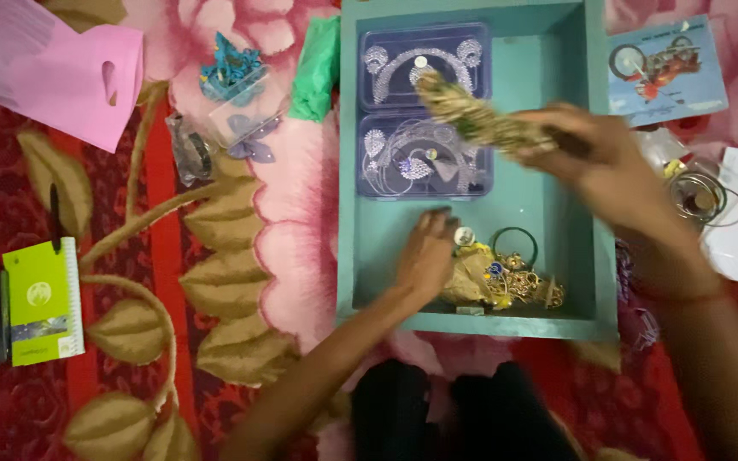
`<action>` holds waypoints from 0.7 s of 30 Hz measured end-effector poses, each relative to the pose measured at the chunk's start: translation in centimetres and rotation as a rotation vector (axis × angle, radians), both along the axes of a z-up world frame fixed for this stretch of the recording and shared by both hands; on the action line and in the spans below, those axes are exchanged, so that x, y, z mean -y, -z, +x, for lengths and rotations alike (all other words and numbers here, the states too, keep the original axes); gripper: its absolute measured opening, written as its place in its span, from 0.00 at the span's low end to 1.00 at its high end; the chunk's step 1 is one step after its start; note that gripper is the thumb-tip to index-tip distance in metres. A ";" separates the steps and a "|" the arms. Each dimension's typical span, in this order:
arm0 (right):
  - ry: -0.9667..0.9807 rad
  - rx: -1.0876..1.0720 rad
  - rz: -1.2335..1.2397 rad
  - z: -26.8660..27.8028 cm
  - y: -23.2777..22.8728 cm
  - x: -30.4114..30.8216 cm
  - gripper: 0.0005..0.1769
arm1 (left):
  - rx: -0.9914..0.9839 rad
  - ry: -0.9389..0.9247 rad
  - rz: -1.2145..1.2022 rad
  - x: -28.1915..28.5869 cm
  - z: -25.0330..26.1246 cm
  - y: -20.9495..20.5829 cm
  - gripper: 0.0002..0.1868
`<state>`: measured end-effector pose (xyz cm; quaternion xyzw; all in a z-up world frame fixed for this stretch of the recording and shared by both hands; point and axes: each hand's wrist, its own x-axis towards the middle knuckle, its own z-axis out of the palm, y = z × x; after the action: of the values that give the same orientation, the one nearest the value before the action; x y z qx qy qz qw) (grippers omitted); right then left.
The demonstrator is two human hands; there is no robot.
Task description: The person organizes various jewelry items, including necklaces, bangles, and hair accessories, into a teal drawer with compartments. They place items into plastic containers and arrange them neatly within the drawer.
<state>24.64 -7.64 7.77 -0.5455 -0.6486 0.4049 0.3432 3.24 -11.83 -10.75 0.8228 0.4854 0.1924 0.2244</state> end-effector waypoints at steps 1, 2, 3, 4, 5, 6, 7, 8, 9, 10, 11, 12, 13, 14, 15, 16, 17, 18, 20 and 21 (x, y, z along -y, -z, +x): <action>-0.002 -0.025 -0.008 -2.1 0.6 -1.0 0.16 | -0.036 0.023 -0.026 0.3 0.2 0.3 0.31; 0.005 0.042 0.113 -4.1 1.5 -1.9 0.18 | -0.073 0.047 -0.058 0.7 0.5 0.6 0.31; 0.012 0.108 0.235 -5.9 2.7 -2.8 0.20 | -0.077 0.039 -0.068 0.8 0.7 0.9 0.31; 0.038 0.107 0.307 -7.6 4.2 -3.5 0.23 | -0.082 0.034 -0.076 0.7 0.8 1.0 0.30; 0.064 0.105 0.380 -9.0 5.7 -4.1 0.26 | -0.086 0.029 -0.085 0.6 0.8 1.0 0.30; 0.056 0.210 0.482 -10.0 7.1 -4.5 0.25 | -0.051 0.024 -0.124 0.5 0.6 0.9 0.30; 0.046 0.315 0.584 -10.8 8.5 -4.8 0.24 | -0.016 0.019 -0.163 0.3 0.5 0.7 0.31; 0.036 0.420 0.687 -11.3 9.7 -5.2 0.24 | 0.019 0.015 -0.200 -0.2 0.3 0.5 0.31; -0.006 0.435 0.640 -11.5 10.6 -5.4 0.21 | 0.046 0.017 -0.179 -0.7 -0.3 0.4 0.30; -0.047 0.446 0.595 -11.6 11.2 -5.6 0.19 | 0.069 0.019 -0.155 -1.4 -1.1 0.4 0.29; -0.087 0.457 0.549 -11.8 11.5 -5.8 0.16 | 0.092 0.022 -0.132 -2.0 -1.9 0.5 0.28; -0.122 0.443 0.532 -11.6 11.4 -6.0 0.16 | 0.081 0.029 -0.176 -2.5 -2.6 0.7 0.27; -0.157 0.430 0.514 -11.3 11.0 -6.2 0.16 | 0.070 0.036 -0.220 -3.1 -3.3 1.0 0.27; -0.187 0.418 0.496 -10.9 10.4 -6.3 0.16 | 0.059 0.048 -0.262 -3.4 -3.8 1.3 0.26; -0.152 0.385 0.458 -10.4 9.7 -5.8 0.15 | 0.074 0.052 -0.209 -3.3 -3.9 1.7 0.25; -0.114 0.355 0.424 -9.7 9.0 -5.1 0.14 | 0.091 0.058 -0.152 -3.5 -4.0 1.9 0.24; -0.077 0.324 0.389 -9.0 8.3 -4.2 0.13 | 0.108 0.063 -0.095 -3.7 -4.0 1.9 0.24; -0.021 0.286 0.286 -8.2 7.7 -2.9 0.10 | 0.100 0.078 -0.108 -3.7 -4.2 1.6 0.22; -0.079 0.292 0.017 -5.7 6.8 -0.7 0.10 | 0.084 0.106 -0.136 -3.6 -5.3 0.4 0.18; -0.193 0.331 -0.149 -4.5 6.6 0.2 0.11 | -0.043 0.095 -0.263 -3.1 -5.7 -0.5 0.14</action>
<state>20.14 -7.84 1.13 -0.5639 -0.7137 0.3873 0.1502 -2.51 -8.73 -10.27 0.8122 0.4716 0.0986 0.3289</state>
